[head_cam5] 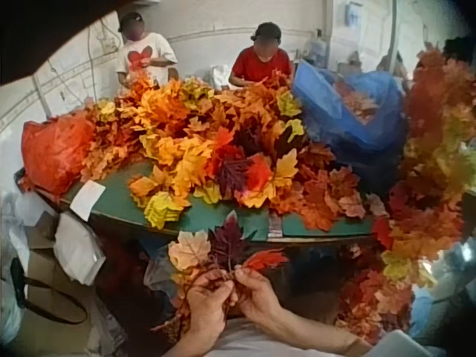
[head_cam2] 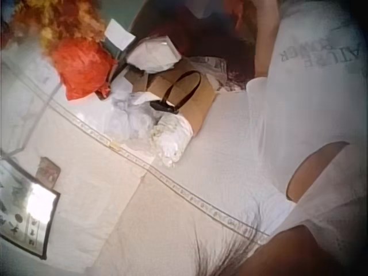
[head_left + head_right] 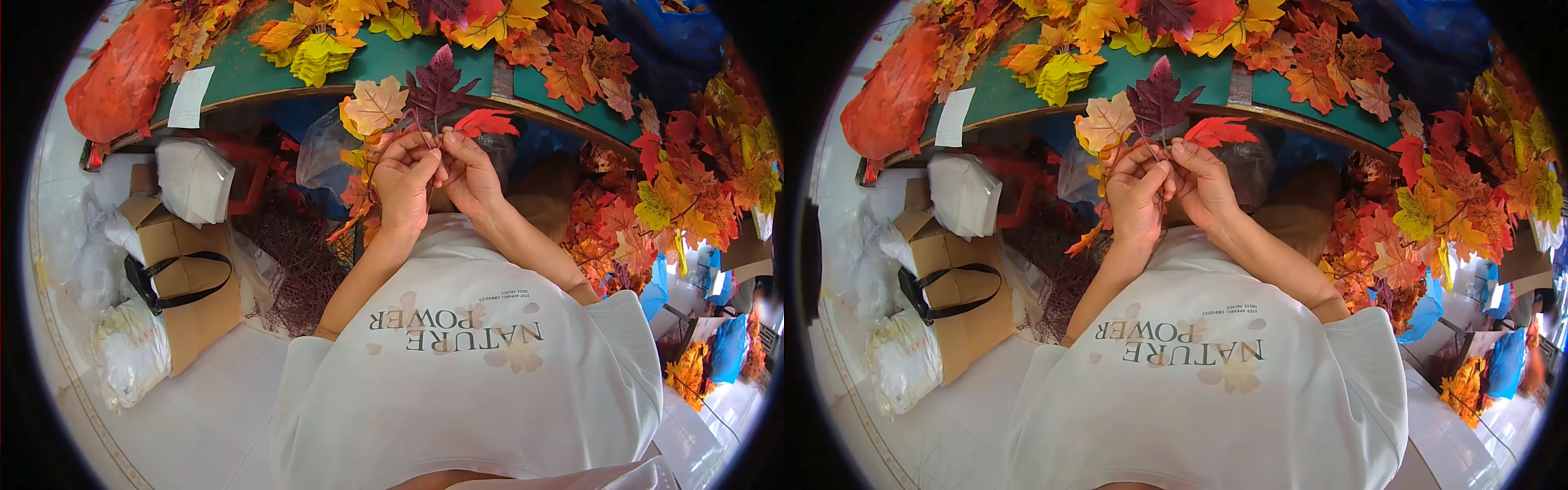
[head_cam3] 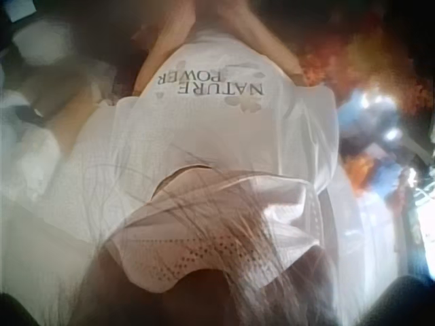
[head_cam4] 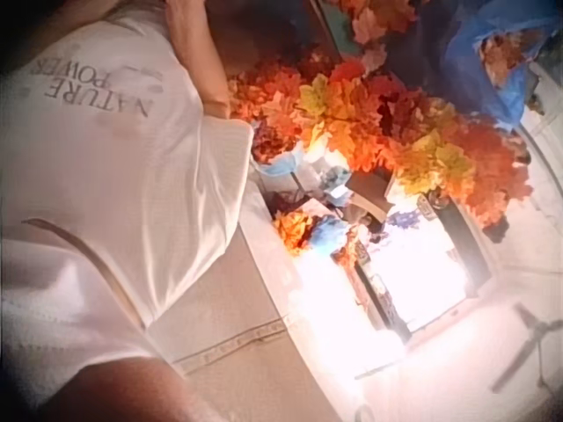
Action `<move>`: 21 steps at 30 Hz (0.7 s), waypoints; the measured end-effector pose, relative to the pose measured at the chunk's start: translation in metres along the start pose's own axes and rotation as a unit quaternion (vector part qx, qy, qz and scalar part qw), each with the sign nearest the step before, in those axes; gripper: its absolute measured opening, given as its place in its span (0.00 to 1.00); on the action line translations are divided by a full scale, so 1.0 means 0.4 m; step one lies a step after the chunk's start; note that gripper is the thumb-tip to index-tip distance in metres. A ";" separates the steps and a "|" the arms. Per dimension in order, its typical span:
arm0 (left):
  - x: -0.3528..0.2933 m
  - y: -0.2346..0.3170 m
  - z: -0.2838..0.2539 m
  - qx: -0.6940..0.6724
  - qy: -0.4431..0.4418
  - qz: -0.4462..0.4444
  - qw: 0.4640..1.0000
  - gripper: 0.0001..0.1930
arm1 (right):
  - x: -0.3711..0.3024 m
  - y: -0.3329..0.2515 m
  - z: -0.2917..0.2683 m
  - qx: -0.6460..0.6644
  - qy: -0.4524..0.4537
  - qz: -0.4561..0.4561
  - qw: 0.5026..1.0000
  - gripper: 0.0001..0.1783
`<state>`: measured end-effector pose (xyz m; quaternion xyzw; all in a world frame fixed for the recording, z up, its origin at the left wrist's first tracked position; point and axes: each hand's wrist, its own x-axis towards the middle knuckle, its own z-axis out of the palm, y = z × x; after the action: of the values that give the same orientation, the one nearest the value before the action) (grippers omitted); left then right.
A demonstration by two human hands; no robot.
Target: Assembling artificial maple leaf branches by attaching colored leaves to plastic stems.
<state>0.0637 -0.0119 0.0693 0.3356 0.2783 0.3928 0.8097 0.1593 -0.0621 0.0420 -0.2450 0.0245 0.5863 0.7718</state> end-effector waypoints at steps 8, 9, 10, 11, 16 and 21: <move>0.003 -0.007 0.000 0.019 0.002 0.002 1.000 0.08 | -0.006 0.007 0.000 -0.029 0.019 -0.055 0.998 0.03; 0.003 -0.008 0.000 0.023 0.001 0.005 1.000 0.08 | -0.007 0.008 0.000 -0.029 0.019 -0.056 0.998 0.03; 0.004 -0.008 0.000 0.023 0.001 0.004 1.000 0.08 | -0.007 0.011 -0.002 -0.036 0.013 -0.068 0.997 0.03; 0.003 -0.009 0.001 0.025 -0.001 0.011 1.000 0.08 | -0.007 0.013 -0.005 -0.042 0.007 -0.081 0.996 0.03; 0.009 -0.012 -0.003 0.052 -0.012 0.030 0.998 0.08 | 0.003 0.017 -0.020 -0.042 0.009 -0.093 0.995 0.03; 0.013 -0.010 -0.012 0.061 -0.029 0.031 0.997 0.08 | 0.004 0.026 -0.030 -0.084 0.006 -0.104 0.991 0.03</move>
<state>0.0649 -0.0078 0.0624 0.4038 0.2676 0.3905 0.7828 0.1533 -0.0635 0.0273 -0.3133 -0.0457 0.5018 0.8049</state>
